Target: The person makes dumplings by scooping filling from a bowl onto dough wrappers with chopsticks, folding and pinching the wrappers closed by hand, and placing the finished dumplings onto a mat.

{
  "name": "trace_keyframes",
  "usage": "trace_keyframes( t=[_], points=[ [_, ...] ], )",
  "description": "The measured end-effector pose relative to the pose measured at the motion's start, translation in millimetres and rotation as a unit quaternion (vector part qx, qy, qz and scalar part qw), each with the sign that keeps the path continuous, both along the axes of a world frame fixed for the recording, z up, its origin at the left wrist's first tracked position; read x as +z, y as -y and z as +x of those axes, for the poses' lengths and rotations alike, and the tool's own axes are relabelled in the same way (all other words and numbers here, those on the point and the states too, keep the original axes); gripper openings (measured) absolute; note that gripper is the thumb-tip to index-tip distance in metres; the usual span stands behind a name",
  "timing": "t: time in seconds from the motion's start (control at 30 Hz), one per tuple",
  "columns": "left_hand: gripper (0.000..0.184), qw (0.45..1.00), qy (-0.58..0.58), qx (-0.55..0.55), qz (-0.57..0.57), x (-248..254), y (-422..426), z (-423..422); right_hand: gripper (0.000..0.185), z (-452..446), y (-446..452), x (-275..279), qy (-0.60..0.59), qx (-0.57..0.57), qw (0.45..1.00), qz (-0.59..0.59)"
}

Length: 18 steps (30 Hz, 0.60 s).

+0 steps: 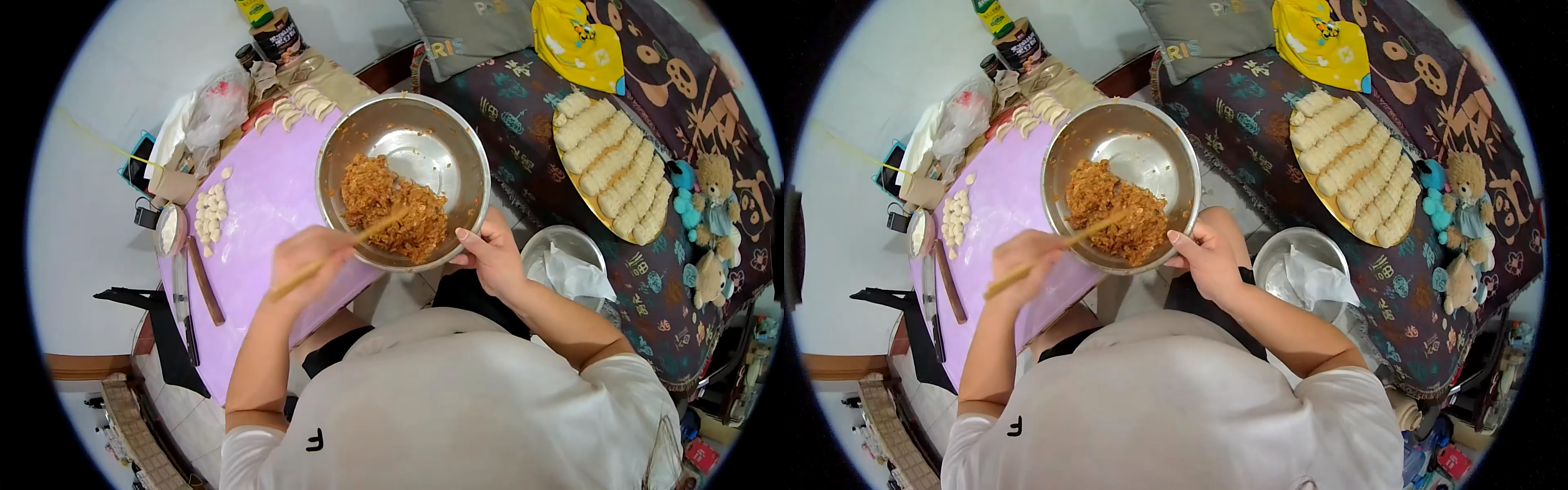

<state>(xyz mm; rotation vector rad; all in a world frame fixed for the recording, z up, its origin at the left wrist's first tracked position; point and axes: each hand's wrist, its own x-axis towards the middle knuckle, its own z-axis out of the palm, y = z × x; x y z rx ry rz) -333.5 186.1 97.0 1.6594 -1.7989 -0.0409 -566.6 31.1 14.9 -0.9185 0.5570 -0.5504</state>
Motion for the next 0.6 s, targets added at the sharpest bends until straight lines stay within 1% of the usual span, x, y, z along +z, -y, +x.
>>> trace_keyframes(
  t=[0.1,0.2,0.23,0.33,0.4,0.43,0.5,0.57,0.6],
  points=[
    [0.009,0.991,-0.004,0.121,-0.065,17,3,20,0.019,0,0,0,-0.008,-0.004,1.0,-0.008],
    [0.01,0.975,-0.041,0.209,-0.067,-2,18,35,0.019,-1,-1,-3,-0.004,-0.002,1.0,-0.016],
    [0.012,0.958,-0.094,0.269,-0.016,-16,17,33,0.019,-1,-1,-7,0.008,0.001,1.0,-0.017],
    [0.015,0.937,-0.258,0.236,-0.02,-37,9,4,0.019,-1,-4,-6,0.024,-0.009,1.0,0.0],
    [0.015,0.982,-0.102,0.159,0.003,-44,-2,-10,0.019,-1,-4,-5,0.025,-0.015,1.0,0.006],
    [0.014,0.994,-0.031,0.103,-0.021,-45,-5,-20,0.02,-2,-4,-6,0.025,-0.013,1.0,0.004],
    [0.014,0.991,0.115,-0.008,-0.067,-44,-11,-35,0.02,-2,-4,-5,0.023,-0.018,1.0,0.011],
    [0.016,0.99,0.106,-0.05,-0.079,-59,-16,-31,0.021,1,-5,1,0.021,-0.031,0.999,0.026],
    [0.018,0.989,0.103,-0.07,-0.085,-57,-17,-31,0.021,1,-5,1,0.019,-0.029,0.999,0.024]
  ],
)
